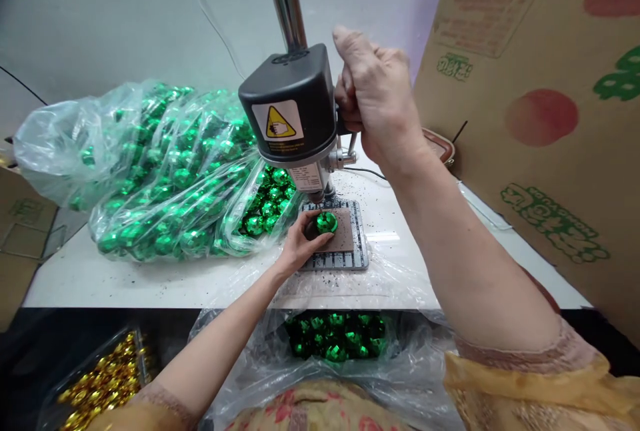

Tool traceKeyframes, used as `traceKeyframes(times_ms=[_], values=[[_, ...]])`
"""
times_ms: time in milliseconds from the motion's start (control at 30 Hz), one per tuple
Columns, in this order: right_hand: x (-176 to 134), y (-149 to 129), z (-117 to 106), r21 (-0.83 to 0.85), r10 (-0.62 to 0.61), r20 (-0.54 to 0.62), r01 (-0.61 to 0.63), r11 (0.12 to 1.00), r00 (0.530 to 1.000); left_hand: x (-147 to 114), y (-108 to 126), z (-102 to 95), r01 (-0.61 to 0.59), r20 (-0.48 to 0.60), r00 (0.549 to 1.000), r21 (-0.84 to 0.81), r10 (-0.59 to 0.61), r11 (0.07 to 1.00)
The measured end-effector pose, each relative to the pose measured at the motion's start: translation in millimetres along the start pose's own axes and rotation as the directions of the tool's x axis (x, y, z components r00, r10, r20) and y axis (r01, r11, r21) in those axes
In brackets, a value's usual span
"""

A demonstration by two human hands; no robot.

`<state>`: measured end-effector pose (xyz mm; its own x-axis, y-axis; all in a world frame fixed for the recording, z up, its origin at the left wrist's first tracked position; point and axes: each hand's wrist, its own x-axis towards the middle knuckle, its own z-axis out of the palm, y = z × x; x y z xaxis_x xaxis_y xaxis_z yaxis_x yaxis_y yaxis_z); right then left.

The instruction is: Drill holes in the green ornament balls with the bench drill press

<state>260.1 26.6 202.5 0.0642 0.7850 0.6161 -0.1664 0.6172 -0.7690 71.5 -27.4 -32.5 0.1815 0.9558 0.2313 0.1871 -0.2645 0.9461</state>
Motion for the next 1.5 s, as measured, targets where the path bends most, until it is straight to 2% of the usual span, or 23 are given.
traceKeyframes(times_ms=[67, 133, 267, 400, 633, 800, 1033, 1267, 1500], values=[[-15.7, -9.9, 6.2, 0.074, 0.015, -0.046, -0.012, 0.997, 0.999, 0.2, -0.8, 0.5, -0.015, -0.012, 1.000, 0.011, 0.015, 1.000], [-33.4, -13.2, 10.1, 0.065, -0.104, -0.105, 0.111, 0.992, 0.989, 0.3, -0.6, 0.9, -0.042, -0.024, 0.999, 0.020, 0.042, 0.999], [-67.9, -5.1, 10.3, -0.028, -0.303, -0.128, 0.302, 0.953, 0.944, -0.4, 0.8, 0.8, -0.079, -0.028, 0.996, 0.030, 0.080, 0.996], [-89.4, 4.0, 8.7, -0.085, -0.349, -0.139, 0.340, 0.937, 0.927, -1.5, 1.5, 0.5, -0.079, -0.020, 0.997, 0.046, 0.080, 0.996], [-96.4, 13.8, 8.4, -0.136, -0.469, -0.151, 0.452, 0.882, 0.870, -1.8, 1.4, 1.1, -0.080, -0.014, 0.997, 0.025, 0.080, 0.996], [-100.3, 19.1, 5.3, -0.203, -0.482, -0.150, 0.450, 0.870, 0.863, -1.1, 0.2, 0.7, -0.084, -0.012, 0.996, 0.026, 0.084, 0.996], [-106.9, 27.9, 0.3, -0.162, -0.548, -0.075, 0.532, 0.831, 0.833, -1.6, 1.0, 0.9, -0.083, -0.020, 0.996, 0.025, 0.084, 0.996], [-112.1, 36.6, -5.1, -0.202, -0.602, 0.001, 0.590, 0.782, 0.798, -2.6, 2.5, 0.8, -0.095, -0.007, 0.995, 0.032, 0.095, 0.995], [-116.6, 50.6, -11.3, -0.209, -0.651, 0.025, 0.641, 0.739, 0.759, -1.8, 2.4, 0.7, -0.096, -0.025, 0.995, 0.050, 0.098, 0.994]])
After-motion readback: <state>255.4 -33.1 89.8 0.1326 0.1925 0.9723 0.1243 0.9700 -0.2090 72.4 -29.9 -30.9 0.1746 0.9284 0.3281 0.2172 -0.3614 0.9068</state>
